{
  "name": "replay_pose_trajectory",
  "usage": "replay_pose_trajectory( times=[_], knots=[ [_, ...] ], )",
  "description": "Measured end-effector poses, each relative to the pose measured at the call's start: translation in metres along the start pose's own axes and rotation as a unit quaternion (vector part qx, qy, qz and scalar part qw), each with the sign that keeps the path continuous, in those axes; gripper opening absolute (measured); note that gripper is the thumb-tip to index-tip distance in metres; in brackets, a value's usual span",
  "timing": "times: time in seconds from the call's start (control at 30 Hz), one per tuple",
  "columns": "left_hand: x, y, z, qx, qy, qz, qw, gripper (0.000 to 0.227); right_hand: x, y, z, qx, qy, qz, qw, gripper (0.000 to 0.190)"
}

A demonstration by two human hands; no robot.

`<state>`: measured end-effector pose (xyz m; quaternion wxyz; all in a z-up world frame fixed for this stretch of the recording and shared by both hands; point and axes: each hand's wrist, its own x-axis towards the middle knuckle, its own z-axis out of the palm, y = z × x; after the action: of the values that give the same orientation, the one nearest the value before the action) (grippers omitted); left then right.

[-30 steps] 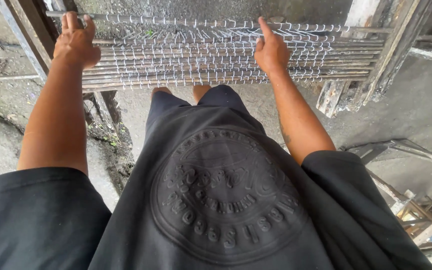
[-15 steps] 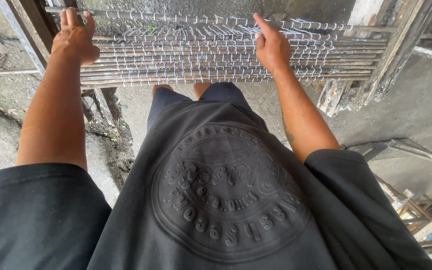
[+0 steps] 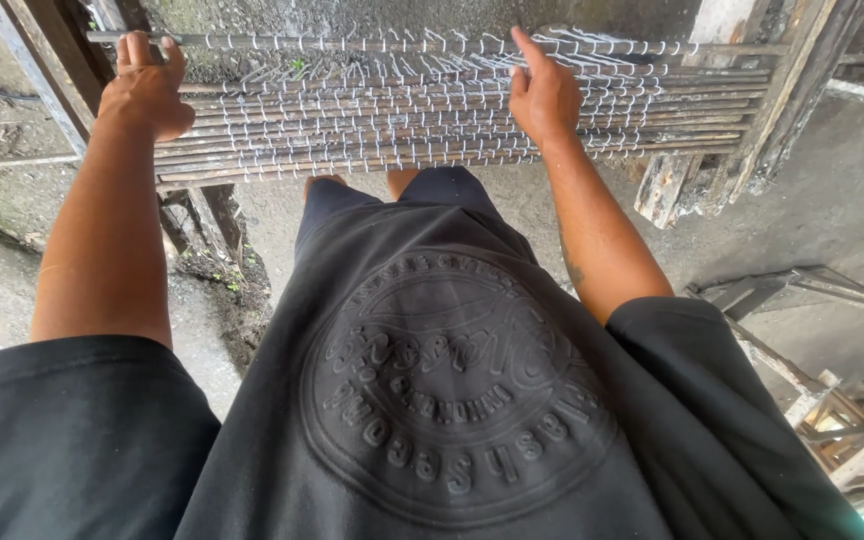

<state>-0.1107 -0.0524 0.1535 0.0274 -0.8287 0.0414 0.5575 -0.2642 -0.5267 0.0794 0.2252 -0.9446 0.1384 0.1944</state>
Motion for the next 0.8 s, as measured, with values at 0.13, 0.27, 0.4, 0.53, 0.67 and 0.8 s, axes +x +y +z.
replay_pose_trajectory(
  times=[0.13, 0.27, 0.4, 0.53, 0.67, 0.8],
  knots=[
    [-0.001, 0.001, -0.001, -0.003, -0.001, -0.003, 1.0, 0.104, -0.001, 0.012, 0.003, 0.008, 0.083, 0.118, 0.989, 0.049],
    [-0.004, 0.004, -0.003, -0.015, -0.011, -0.011, 1.0, 0.105, -0.006, 0.0, -0.009, 0.055, 0.018, 0.217, 0.974, 0.052],
    [0.001, 0.004, -0.002, 0.002, -0.014, -0.017, 1.0, 0.103, -0.002, 0.017, -0.007, 0.0, 0.007, 0.133, 0.991, 0.056],
    [0.0, 0.002, -0.002, 0.004, -0.011, -0.015, 1.0, 0.101, -0.003, 0.038, -0.009, 0.003, 0.076, 0.217, 0.973, 0.054],
    [-0.011, 0.007, -0.007, -0.006, -0.003, 0.0, 1.0, 0.099, -0.008, 0.022, -0.028, 0.013, -0.029, 0.177, 0.984, 0.056],
    [-0.004, 0.003, -0.004, -0.005, -0.003, -0.001, 1.0, 0.1, -0.005, 0.033, -0.029, 0.008, 0.007, 0.179, 0.984, 0.058]
  ],
)
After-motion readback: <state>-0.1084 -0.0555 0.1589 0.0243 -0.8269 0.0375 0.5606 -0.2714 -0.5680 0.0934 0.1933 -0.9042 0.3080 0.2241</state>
